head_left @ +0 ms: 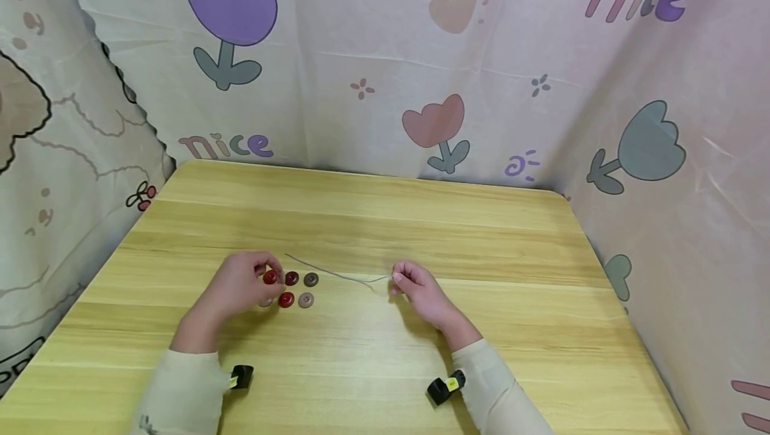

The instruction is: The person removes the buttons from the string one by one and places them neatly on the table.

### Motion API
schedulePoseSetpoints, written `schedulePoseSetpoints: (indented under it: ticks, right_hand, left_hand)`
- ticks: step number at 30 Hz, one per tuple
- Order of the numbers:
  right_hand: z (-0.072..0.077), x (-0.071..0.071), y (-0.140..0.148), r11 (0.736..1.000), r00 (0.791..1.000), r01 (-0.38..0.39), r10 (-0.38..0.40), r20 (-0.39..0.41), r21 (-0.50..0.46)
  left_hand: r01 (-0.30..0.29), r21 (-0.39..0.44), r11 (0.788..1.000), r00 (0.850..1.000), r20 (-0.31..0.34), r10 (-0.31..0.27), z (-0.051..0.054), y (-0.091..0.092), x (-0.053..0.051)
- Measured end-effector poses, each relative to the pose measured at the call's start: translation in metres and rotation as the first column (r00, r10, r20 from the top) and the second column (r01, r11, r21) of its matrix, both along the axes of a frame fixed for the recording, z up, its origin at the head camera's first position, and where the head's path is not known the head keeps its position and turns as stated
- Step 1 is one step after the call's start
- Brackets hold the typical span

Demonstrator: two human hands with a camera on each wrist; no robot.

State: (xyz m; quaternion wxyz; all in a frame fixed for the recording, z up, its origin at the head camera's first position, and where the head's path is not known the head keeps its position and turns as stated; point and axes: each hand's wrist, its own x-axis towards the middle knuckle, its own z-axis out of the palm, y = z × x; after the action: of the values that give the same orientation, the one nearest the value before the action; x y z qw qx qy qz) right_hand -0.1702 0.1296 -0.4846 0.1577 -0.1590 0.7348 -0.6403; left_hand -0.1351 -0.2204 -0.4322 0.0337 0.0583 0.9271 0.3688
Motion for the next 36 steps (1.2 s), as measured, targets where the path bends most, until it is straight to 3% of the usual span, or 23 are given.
schedulePoseSetpoints:
  ticks: [16, 23, 32, 36]
  right_hand:
    - [-0.003, -0.002, 0.002, 1.000, 1.000, -0.002, 0.002, -0.003, 0.000]
    - [-0.002, -0.001, 0.001, 1.000, 1.000, -0.007, 0.007, -0.012, 0.002]
    - [0.000, -0.001, 0.001, 1.000, 1.000, -0.017, 0.017, -0.010, 0.003]
    - [0.000, -0.001, 0.002, 1.000, 1.000, -0.023, 0.023, -0.010, -0.002]
  left_hand:
    - [0.161, -0.050, 0.986, 0.984, 0.080, -0.157, 0.003, 0.021, 0.013]
    - [0.173, -0.058, 0.983, 0.978, 0.130, -0.164, 0.001, 0.026, 0.015]
    - [0.246, -0.053, 0.968, 0.967, 0.084, -0.241, -0.005, 0.033, 0.016]
    - [0.247, -0.034, 0.969, 0.966, 0.091, -0.243, -0.009, 0.035, 0.017]
